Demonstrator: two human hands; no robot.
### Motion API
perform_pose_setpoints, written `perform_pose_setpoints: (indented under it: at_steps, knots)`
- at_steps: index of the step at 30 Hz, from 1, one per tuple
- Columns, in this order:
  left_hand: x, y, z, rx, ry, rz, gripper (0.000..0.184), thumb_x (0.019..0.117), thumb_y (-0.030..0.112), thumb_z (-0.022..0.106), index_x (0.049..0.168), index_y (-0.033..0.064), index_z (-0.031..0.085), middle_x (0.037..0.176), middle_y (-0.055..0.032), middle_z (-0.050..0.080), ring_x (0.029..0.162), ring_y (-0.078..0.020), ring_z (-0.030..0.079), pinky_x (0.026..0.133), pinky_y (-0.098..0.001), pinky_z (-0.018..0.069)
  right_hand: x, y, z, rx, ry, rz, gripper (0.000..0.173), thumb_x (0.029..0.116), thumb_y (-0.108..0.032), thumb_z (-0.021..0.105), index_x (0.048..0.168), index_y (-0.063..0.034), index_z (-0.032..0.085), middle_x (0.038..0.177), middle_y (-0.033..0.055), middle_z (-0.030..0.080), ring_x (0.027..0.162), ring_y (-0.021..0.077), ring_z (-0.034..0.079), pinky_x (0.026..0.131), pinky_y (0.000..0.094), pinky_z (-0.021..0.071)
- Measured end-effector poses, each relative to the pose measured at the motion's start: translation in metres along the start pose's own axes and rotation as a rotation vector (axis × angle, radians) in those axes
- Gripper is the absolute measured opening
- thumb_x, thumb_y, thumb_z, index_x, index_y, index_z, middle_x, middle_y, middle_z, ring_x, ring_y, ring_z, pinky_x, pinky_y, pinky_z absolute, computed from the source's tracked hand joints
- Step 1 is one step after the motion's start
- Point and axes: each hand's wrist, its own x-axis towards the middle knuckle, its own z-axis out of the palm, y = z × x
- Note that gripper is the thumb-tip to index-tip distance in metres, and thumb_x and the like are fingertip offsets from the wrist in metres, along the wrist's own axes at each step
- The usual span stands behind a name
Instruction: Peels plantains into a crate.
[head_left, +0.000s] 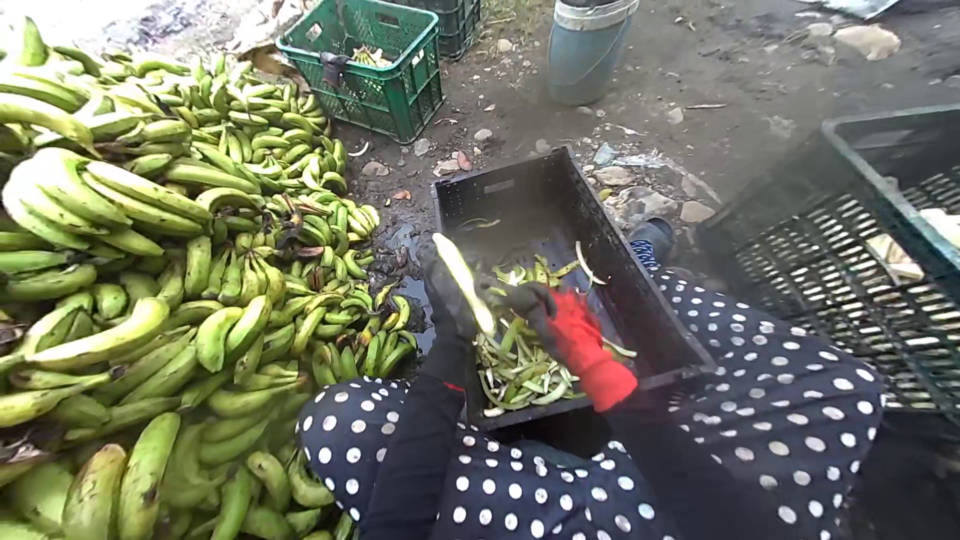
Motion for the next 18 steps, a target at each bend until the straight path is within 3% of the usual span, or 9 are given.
perform_pose_setpoints:
  at_steps: [3,5,7,10,13,14,16,17,18]
  knots:
    - [-0.001,-0.013,-0.002,0.004,-0.019,-0.016,0.047,0.1111,0.029,0.026,0.146,0.0015,0.043,0.126,-0.02,0.06,0.107,-0.0242,0.062,0.088,-0.0407,0.0549,-0.023,0.008,0.017,-0.036,0.038,-0.047,0.053,0.0982,-0.055,0.046,0.142,-0.0283,0.061,0.138,0.0242,0.059,0.13,0.0499,0.051,0.096,0.0713,0.0428]
    - [-0.028,0.024,-0.009,0.284,-0.075,-0.248,0.043,0.1113,0.011,0.032,0.15,-0.0082,0.033,0.147,-0.0263,0.045,0.13,-0.0264,0.051,0.107,-0.0354,0.0434,-0.037,0.01,0.022,-0.06,0.09,-0.053,0.056,0.0959,-0.058,0.049,0.143,-0.0292,0.061,0.139,0.0241,0.058,0.132,0.0514,0.049,0.097,0.072,0.0414]
    - [-0.032,0.034,-0.006,0.41,-0.051,-0.335,0.044,0.1111,0.013,0.036,0.15,-0.0076,0.035,0.152,-0.0256,0.042,0.138,-0.029,0.045,0.113,-0.0398,0.0377,-0.043,0.009,0.022,-0.078,0.136,-0.047,0.057,0.095,-0.059,0.051,0.142,-0.0282,0.062,0.139,0.0257,0.058,0.131,0.0527,0.049,0.096,0.0725,0.0406]
    - [-0.007,-0.008,-0.002,0.169,0.049,-0.165,0.048,0.1101,0.031,0.038,0.145,-0.0008,0.047,0.137,-0.0255,0.056,0.123,-0.0361,0.055,0.101,-0.0547,0.0462,-0.027,0.0,0.015,-0.102,0.085,0.022,0.054,0.0985,-0.056,0.049,0.143,-0.0265,0.061,0.141,0.0288,0.055,0.133,0.0522,0.048,0.099,0.0717,0.0402]
    - [-0.011,0.005,0.004,-0.023,-0.149,-0.058,0.04,0.1115,0.028,0.028,0.132,0.0028,0.051,0.101,-0.0108,0.064,0.084,-0.0143,0.062,0.075,-0.0328,0.0551,0.008,-0.009,0.01,-0.016,0.035,0.107,0.048,0.1033,-0.047,0.05,0.143,-0.0208,0.06,0.143,0.0275,0.054,0.135,0.049,0.047,0.103,0.0692,0.0386]
    - [-0.017,0.008,0.007,-0.029,-0.233,-0.058,0.04,0.1122,0.026,0.026,0.129,0.0012,0.053,0.099,-0.0111,0.064,0.082,-0.0124,0.062,0.073,-0.0291,0.0544,0.019,-0.012,0.006,0.021,0.033,0.122,0.045,0.1051,-0.041,0.05,0.142,-0.0173,0.06,0.141,0.0276,0.055,0.135,0.0485,0.048,0.104,0.0687,0.0382]
    - [-0.028,0.004,0.007,0.038,-0.394,-0.046,0.045,0.1121,0.025,0.029,0.143,-0.0008,0.048,0.123,-0.0157,0.063,0.105,-0.0138,0.063,0.095,-0.0307,0.0526,0.038,-0.011,-0.008,0.048,0.015,0.135,0.04,0.108,-0.032,0.048,0.14,-0.0105,0.06,0.136,0.0259,0.061,0.131,0.0452,0.053,0.107,0.0655,0.0398]
    - [-0.029,0.0,0.009,0.019,-0.414,-0.033,0.045,0.1121,0.025,0.03,0.145,-0.0004,0.047,0.125,-0.016,0.063,0.107,-0.0146,0.064,0.096,-0.0321,0.0531,0.042,-0.008,-0.012,0.043,0.007,0.128,0.039,0.1087,-0.028,0.047,0.139,-0.0077,0.059,0.136,0.0264,0.061,0.131,0.045,0.054,0.107,0.0645,0.0398]
    - [-0.026,-0.004,0.011,-0.059,-0.386,-0.032,0.044,0.1122,0.026,0.028,0.141,-0.0003,0.05,0.114,-0.0147,0.065,0.096,-0.016,0.066,0.086,-0.0338,0.0568,0.042,-0.008,-0.013,0.049,-0.002,0.122,0.038,0.1091,-0.024,0.047,0.141,-0.0057,0.057,0.139,0.0275,0.058,0.133,0.0454,0.052,0.11,0.0638,0.038]
